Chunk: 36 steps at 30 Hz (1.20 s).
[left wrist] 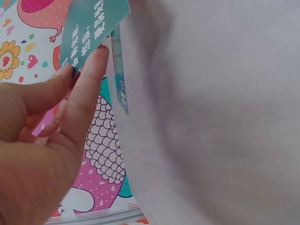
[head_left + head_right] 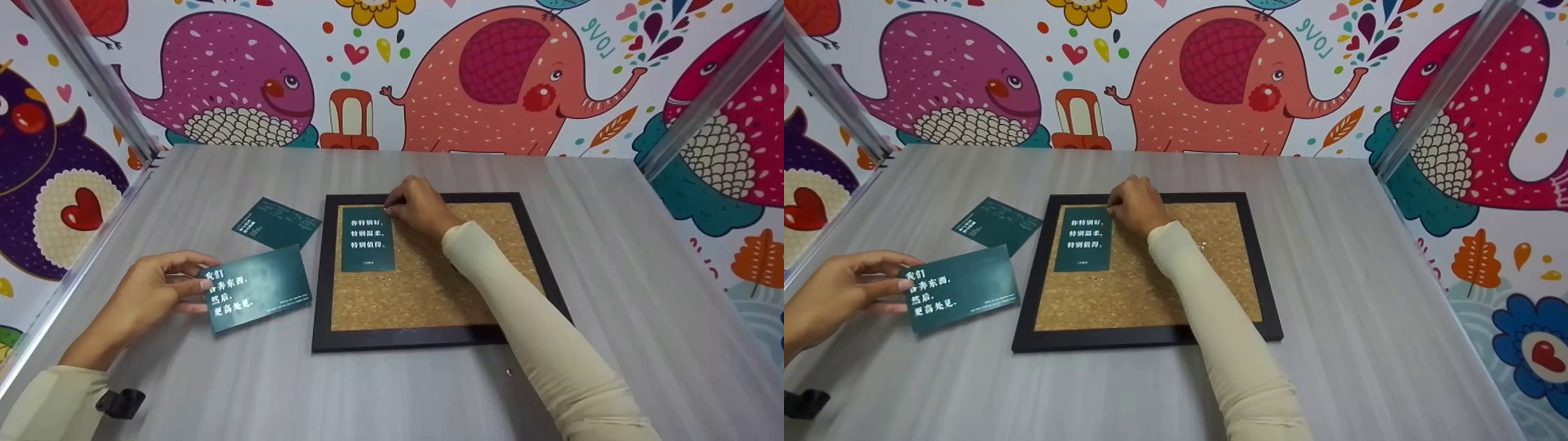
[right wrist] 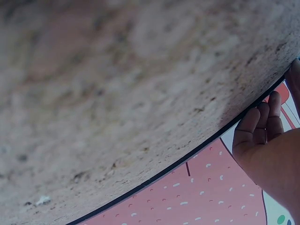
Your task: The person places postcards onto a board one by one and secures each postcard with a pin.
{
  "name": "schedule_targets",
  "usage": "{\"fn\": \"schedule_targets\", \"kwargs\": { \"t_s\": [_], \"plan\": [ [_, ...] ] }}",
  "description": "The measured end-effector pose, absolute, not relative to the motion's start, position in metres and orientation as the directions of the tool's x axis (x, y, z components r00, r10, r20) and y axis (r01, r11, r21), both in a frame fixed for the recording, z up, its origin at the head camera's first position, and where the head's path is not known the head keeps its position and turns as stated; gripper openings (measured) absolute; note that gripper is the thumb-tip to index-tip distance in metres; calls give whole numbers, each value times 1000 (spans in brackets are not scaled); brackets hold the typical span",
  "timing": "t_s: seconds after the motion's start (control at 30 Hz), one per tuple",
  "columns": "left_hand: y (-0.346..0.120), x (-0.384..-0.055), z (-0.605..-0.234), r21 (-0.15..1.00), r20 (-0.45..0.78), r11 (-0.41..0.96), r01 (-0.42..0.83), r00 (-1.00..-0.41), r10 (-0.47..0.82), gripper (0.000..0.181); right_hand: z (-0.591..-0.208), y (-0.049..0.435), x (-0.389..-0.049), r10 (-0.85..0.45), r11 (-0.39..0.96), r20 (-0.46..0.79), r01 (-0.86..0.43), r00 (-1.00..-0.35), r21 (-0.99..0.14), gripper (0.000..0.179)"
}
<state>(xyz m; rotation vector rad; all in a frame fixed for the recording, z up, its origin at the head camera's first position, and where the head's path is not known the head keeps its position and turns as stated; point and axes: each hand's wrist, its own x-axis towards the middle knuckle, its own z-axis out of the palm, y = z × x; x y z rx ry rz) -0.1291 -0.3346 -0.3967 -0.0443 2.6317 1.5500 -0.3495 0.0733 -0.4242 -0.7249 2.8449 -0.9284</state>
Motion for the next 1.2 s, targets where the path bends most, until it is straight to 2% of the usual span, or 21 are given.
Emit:
{"fn": "schedule_targets", "kwargs": {
  "t_s": [0.7, 1.2],
  "plan": [
    [-327, -133, -392, 881, -90, 467, -80, -996, -2, 43, -423, 73, -346, -451, 714, 72, -408, -890, -569, 16],
    [-302, -141, -394, 940, -132, 323, -106, -990, 59, 45, -425, 73, -349, -434, 737, 98, -416, -895, -533, 14]
  ]
}}
